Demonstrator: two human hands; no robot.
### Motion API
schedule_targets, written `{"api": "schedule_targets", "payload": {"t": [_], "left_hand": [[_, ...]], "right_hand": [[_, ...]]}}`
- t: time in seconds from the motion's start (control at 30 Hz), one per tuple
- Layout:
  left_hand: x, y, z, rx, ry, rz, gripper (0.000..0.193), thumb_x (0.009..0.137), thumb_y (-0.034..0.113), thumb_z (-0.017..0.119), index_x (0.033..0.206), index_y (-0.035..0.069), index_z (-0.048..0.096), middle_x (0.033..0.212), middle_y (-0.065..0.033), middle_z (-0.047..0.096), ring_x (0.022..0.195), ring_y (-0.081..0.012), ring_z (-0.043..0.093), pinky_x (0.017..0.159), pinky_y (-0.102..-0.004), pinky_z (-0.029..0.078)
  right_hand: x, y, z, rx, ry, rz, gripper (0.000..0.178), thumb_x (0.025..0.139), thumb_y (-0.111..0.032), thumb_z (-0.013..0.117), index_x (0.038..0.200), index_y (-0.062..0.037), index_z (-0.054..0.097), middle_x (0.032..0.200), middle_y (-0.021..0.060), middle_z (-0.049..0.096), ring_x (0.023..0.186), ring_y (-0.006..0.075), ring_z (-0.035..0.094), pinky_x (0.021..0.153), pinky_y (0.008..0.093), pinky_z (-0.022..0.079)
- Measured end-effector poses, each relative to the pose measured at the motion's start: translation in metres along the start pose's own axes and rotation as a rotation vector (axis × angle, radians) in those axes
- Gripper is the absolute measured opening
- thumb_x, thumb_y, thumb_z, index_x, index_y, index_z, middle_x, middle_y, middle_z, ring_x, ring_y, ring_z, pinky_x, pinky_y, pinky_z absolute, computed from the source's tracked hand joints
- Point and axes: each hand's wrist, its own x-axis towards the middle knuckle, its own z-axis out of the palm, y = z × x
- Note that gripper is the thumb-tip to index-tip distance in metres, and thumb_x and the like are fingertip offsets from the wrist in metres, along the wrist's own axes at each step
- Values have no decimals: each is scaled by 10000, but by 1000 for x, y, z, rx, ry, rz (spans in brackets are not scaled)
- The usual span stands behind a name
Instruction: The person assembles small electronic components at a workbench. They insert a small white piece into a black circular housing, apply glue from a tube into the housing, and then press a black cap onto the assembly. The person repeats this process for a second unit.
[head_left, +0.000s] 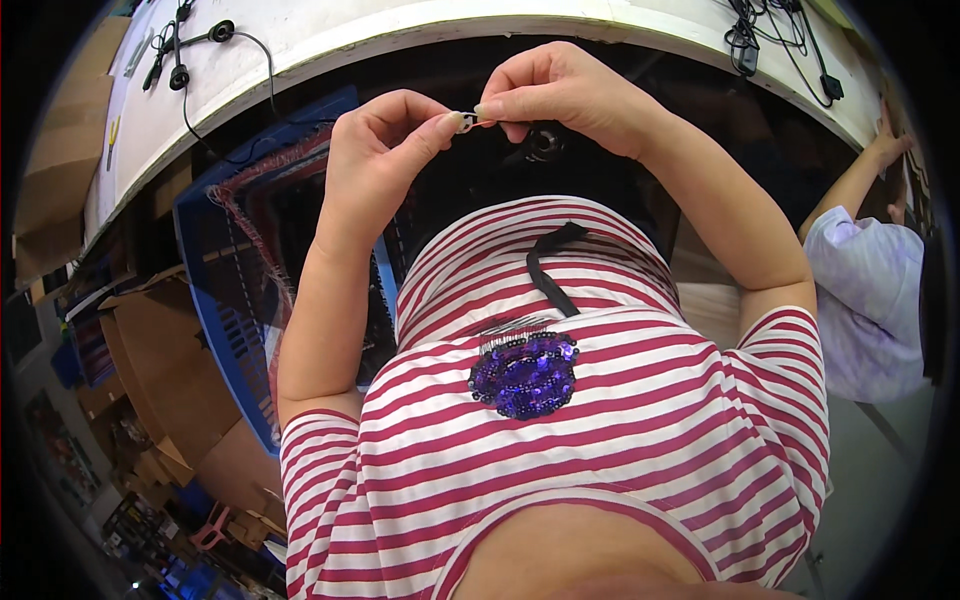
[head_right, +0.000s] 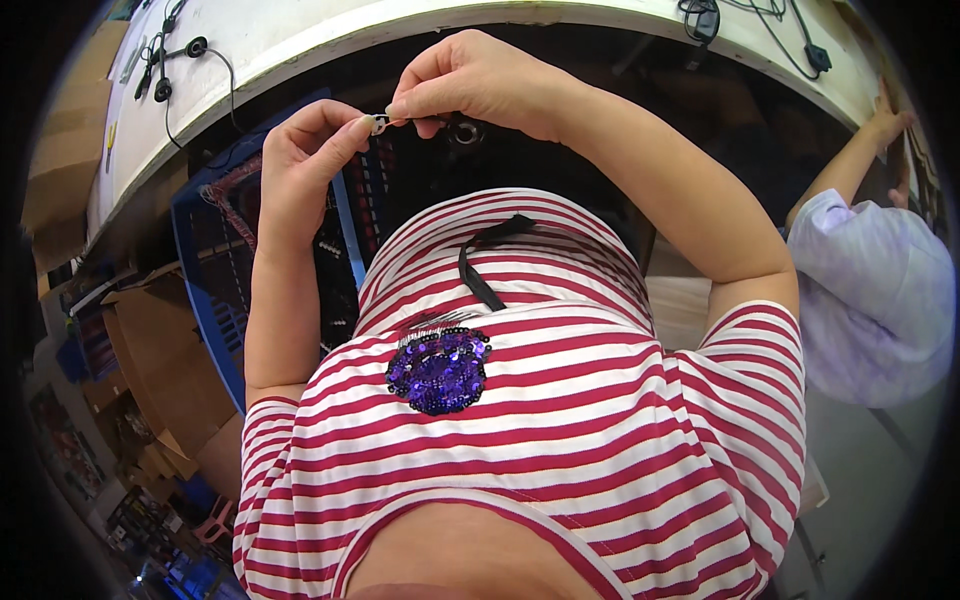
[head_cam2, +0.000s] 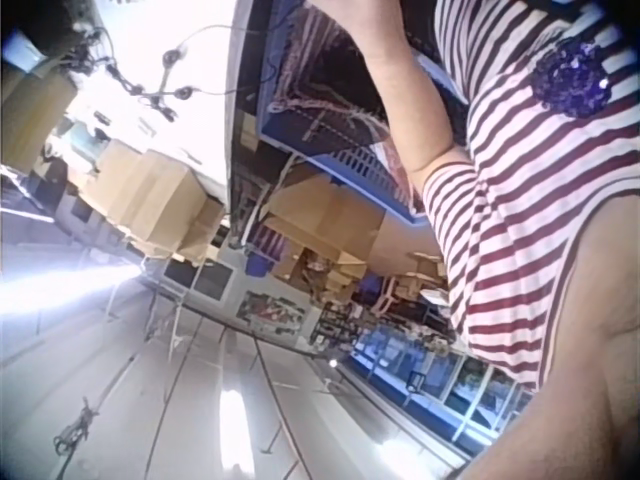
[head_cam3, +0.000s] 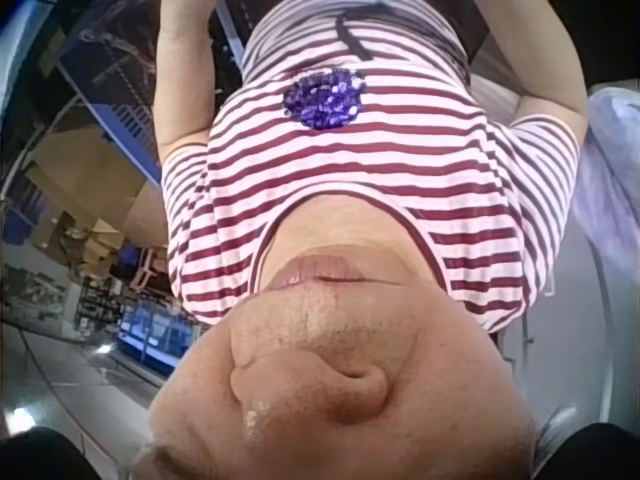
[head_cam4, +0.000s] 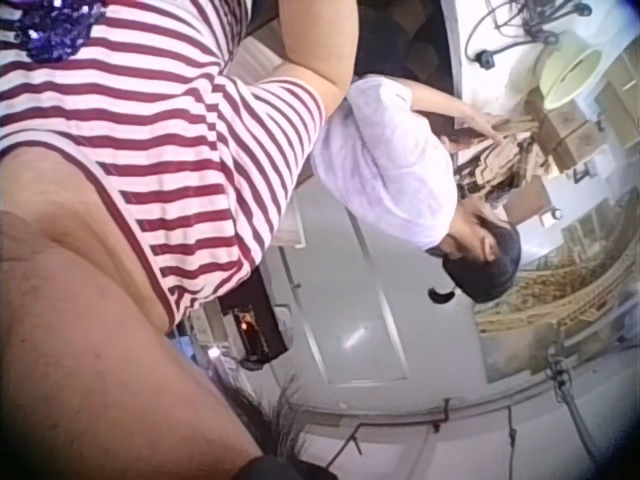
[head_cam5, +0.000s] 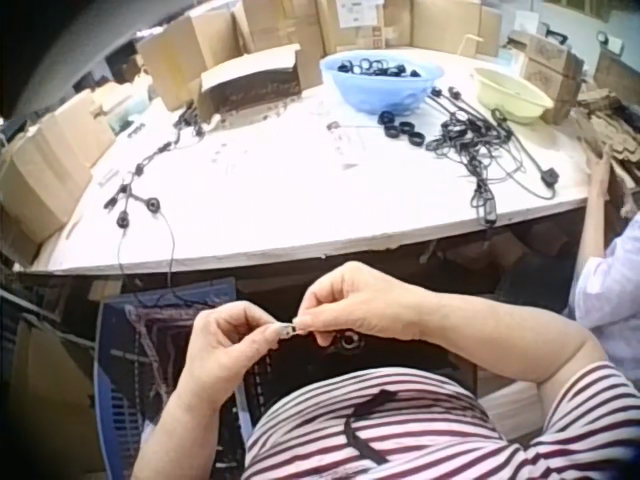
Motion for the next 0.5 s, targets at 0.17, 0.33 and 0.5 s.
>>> {"api": "schedule_targets", "payload": {"t": [0.17, 0.33, 0.5], "left_hand": [[1, -12, 5, -376, -18, -48, 161, 788, 154, 659, 841, 5, 629, 742, -15, 599, 696, -56, 524, 638, -172, 386], [2, -23, 11, -684, 17, -121, 146, 801, 160, 649, 851, 28, 617, 742, -15, 595, 662, -65, 511, 638, -181, 392], [7, -32, 21, -933, 86, -92, 111, 874, 121, 546, 869, 19, 589, 765, -35, 582, 681, -84, 516, 643, -222, 413]], "right_hand": [[1, 6, 3, 66, -1, -33, 187, 810, -223, 624, 822, -37, 641, 730, 4, 598, 668, 67, 543, 656, 197, 431], [3, 12, 10, 162, 5, -84, 196, 848, -208, 590, 903, -22, 622, 783, 11, 607, 727, 68, 558, 690, 198, 448], [-2, 15, 30, -68, 317, -446, 181, 850, -134, 572, 947, 16, 601, 789, 52, 637, 713, 87, 585, 677, 213, 472]]}}
